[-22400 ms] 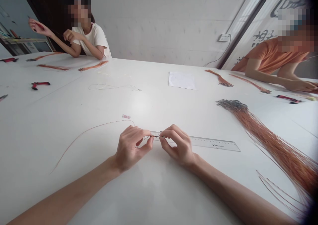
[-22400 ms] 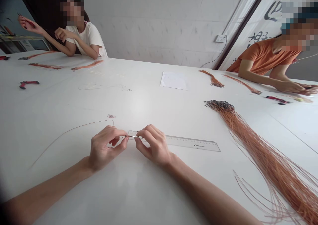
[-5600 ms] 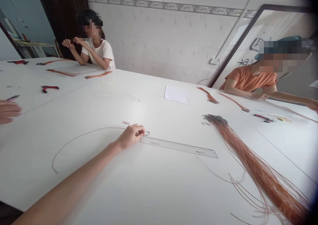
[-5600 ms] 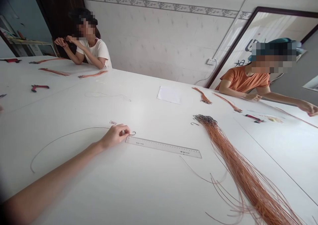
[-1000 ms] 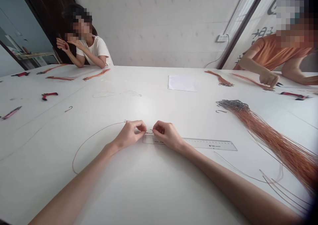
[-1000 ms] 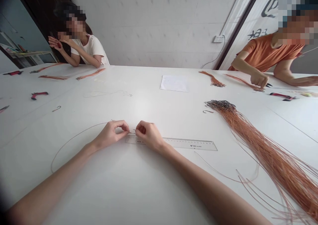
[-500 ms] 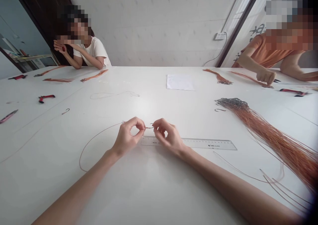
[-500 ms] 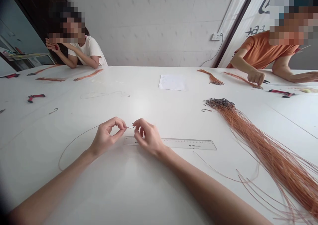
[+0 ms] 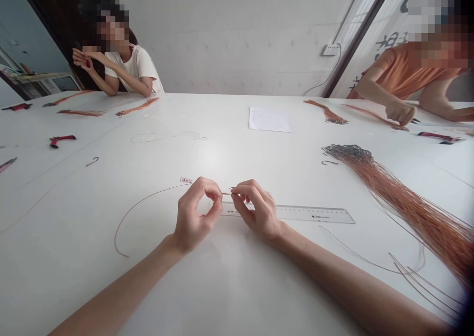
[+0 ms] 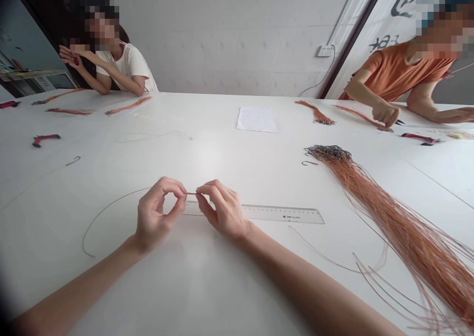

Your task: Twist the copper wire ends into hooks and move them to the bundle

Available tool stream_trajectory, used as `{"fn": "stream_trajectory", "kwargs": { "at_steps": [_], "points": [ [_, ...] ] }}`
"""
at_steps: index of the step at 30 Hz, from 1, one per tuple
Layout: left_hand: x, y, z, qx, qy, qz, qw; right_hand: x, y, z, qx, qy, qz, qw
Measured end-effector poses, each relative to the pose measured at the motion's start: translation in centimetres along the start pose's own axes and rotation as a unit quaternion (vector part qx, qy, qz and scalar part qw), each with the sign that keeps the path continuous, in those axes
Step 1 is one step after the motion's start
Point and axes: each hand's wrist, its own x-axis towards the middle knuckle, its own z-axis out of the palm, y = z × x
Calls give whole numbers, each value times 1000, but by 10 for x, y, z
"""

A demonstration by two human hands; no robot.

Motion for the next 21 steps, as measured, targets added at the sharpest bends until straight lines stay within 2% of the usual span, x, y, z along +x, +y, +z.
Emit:
{"fn": "stream_trajectory", "kwargs": {
  "at_steps": [6,10,21],
  "points": [
    [-2,7,3,9,24,99,995,0,-1,-1,14,35,-52,998],
    [-2,9,3,28,29,145,989,0,-2,-1,39,34,-65,997],
    [-3,6,2,43,34,159,986,0,-4,0,65,25,-73,995]
  ]
}}
